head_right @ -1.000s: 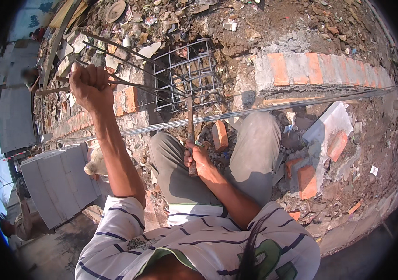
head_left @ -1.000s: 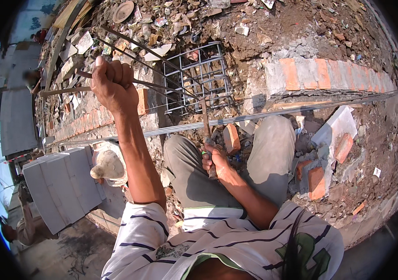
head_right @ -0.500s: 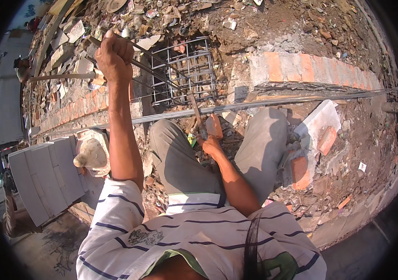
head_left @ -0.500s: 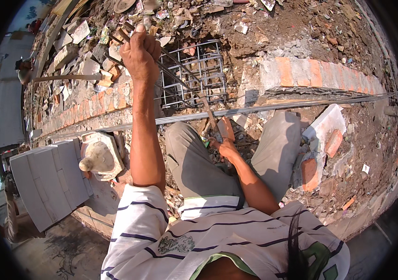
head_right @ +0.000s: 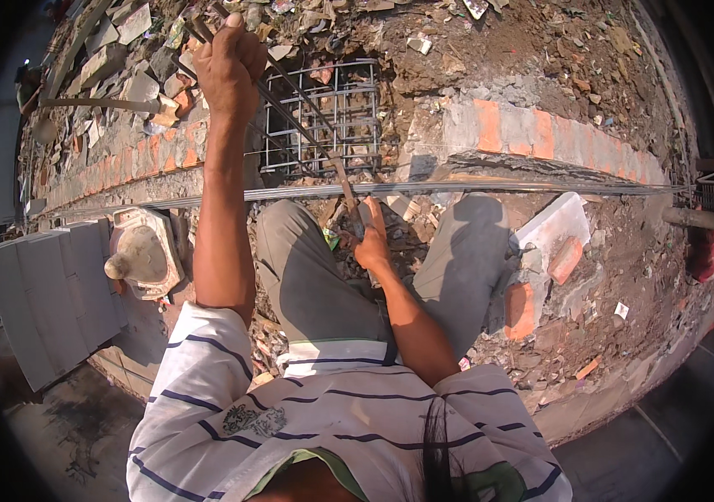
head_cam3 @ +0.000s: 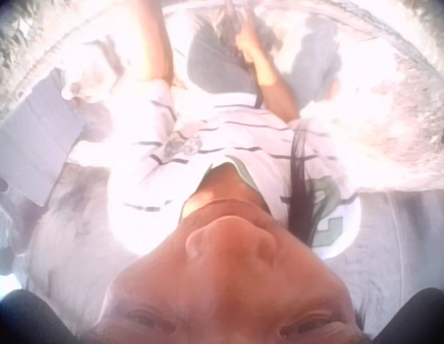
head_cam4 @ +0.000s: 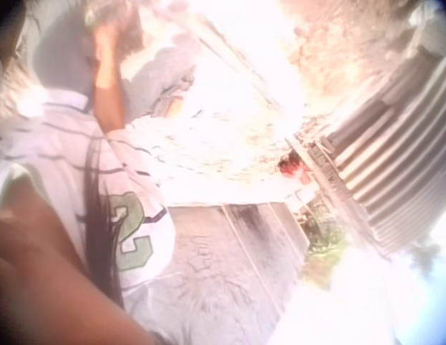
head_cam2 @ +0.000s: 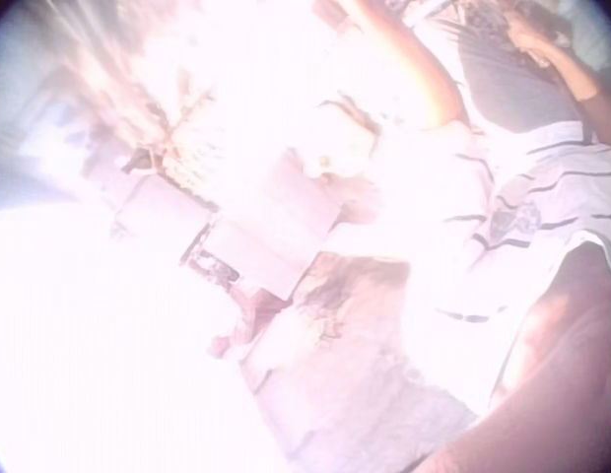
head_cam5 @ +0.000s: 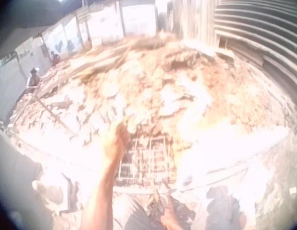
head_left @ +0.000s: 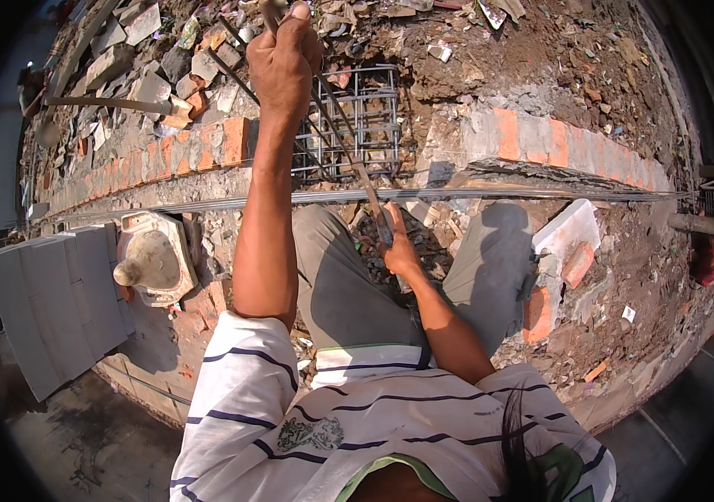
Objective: The person bends and positions metal rods by hand and with a simple lever tool to construct a rebar cage for concrete, working alongside another worker on a construction site.
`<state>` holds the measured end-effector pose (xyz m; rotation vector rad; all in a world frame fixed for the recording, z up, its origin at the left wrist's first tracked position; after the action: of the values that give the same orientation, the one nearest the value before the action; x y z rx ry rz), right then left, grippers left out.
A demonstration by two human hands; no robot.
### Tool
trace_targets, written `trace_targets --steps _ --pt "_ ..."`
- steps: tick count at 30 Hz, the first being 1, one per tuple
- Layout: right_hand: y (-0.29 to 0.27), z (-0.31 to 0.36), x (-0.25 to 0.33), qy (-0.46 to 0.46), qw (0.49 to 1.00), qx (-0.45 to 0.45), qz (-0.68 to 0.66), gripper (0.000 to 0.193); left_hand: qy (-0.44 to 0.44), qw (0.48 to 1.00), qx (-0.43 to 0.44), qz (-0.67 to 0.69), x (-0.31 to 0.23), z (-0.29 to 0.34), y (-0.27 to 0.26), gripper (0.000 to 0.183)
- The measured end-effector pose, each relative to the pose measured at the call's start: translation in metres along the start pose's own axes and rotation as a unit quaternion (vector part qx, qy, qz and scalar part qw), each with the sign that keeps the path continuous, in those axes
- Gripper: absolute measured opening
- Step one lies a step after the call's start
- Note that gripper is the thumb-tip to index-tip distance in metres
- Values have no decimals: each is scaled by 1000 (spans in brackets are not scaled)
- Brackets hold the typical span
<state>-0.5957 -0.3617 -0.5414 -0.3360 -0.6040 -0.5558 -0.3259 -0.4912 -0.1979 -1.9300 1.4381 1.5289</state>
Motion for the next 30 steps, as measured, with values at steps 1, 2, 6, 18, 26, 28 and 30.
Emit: trace_targets --steps 1,2,6,18,26,28,30 --pt "-8 2 16 -76 986 -81 128 79 1 1000 4 -6 1 1 0 43" --pt "-13 6 23 -92 962 -117 229 78 1 999 12 -35 1 2 0 46" --pt "-20 5 24 5 999 -25 44 78 27 992 13 -123 0 5 -4 32" --pt "-77 94 84 -167 939 216 -207 47 280 741 0 -611 -20 18 0 17" --pt "-79 87 116 -277 947 161 18 57 151 851 43 -502 -11 15 -6 21" --pt "-61 95 128 -382 877 272 -105 46 6 933 14 -361 3 13 -20 21" --pt "-48 86 114 -299 896 275 -181 40 47 908 30 -415 -2 15 -17 21"
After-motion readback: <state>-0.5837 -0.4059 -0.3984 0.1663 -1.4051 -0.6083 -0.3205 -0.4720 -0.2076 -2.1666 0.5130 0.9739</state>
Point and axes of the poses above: each hand's wrist, its own z-axis away from the middle knuckle, its own y-axis out of the palm, x = y × z, the point moved 7 cm from there along -z, towards the middle knuckle, and after that the axes turned 2 degrees about x, right-handed, at the moved point
